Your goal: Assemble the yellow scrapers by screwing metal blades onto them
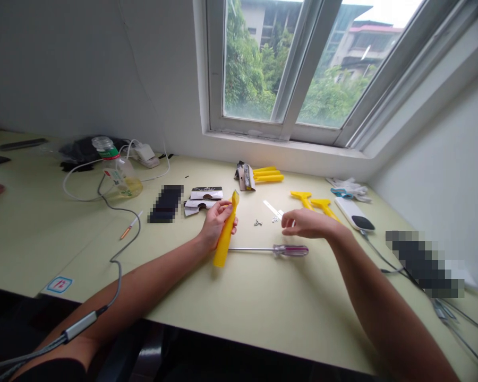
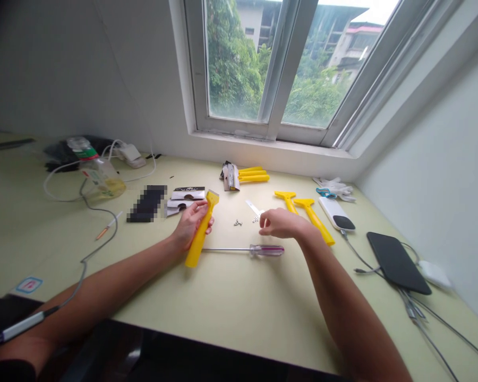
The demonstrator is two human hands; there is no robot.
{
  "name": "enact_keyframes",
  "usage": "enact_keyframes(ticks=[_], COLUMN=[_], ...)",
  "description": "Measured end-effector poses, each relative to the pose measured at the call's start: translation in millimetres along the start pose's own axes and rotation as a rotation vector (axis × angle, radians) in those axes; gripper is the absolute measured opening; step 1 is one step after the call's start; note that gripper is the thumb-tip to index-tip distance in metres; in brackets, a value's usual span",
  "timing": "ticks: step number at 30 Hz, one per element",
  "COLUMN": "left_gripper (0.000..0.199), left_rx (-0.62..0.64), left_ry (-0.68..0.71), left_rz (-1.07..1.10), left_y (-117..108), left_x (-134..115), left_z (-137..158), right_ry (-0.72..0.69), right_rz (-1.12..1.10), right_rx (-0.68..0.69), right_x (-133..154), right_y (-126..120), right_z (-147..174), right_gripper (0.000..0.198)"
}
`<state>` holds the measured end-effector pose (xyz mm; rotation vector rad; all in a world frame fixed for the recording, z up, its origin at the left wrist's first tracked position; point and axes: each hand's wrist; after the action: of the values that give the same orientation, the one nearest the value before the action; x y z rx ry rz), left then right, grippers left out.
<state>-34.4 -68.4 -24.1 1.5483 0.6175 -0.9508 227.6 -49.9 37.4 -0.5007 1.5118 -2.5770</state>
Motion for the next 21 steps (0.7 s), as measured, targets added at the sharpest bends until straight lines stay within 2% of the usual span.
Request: enact_keyframes(ticks=[3,5,10,16,21], left_gripper=[0.030,0.028,0.034,0.051,0.059], left_rx=[0.023,0.041,0.064,0.074,0.063], left_ry=[-0.056,-0.087,-0.062,-0.037,-0.060], left_rz=[0.035,0.053,0.004,-0.029,-0.052], left_y=[2,3,6,6,6], left_x=[0,0,-1,1,1], left_z=[2,4,8,9,9], right_ry=[-0.158,-0.225,-0.215,-0.240,-0.295], right_rz=[0.003,0.026,0.047,0.045,0.084], right_rx=[-0.245,-0.305,-0.308,-0.284,-0.319], right_x=[-7,-11,-16,-18,-17], right_y=[9,17,29,28,30], right_z=[-16,-28,-40,-40,-43], right_gripper=[0.021,0.021,0.018,0.018,0.017])
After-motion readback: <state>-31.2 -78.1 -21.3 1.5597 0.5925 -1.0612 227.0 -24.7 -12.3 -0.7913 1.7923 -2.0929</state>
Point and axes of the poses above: each hand's wrist, its own z-axis away from the middle knuckle, its own y-axis out of the palm, x = y × z, and after that the axes turned 6 degrees about x, right-handed
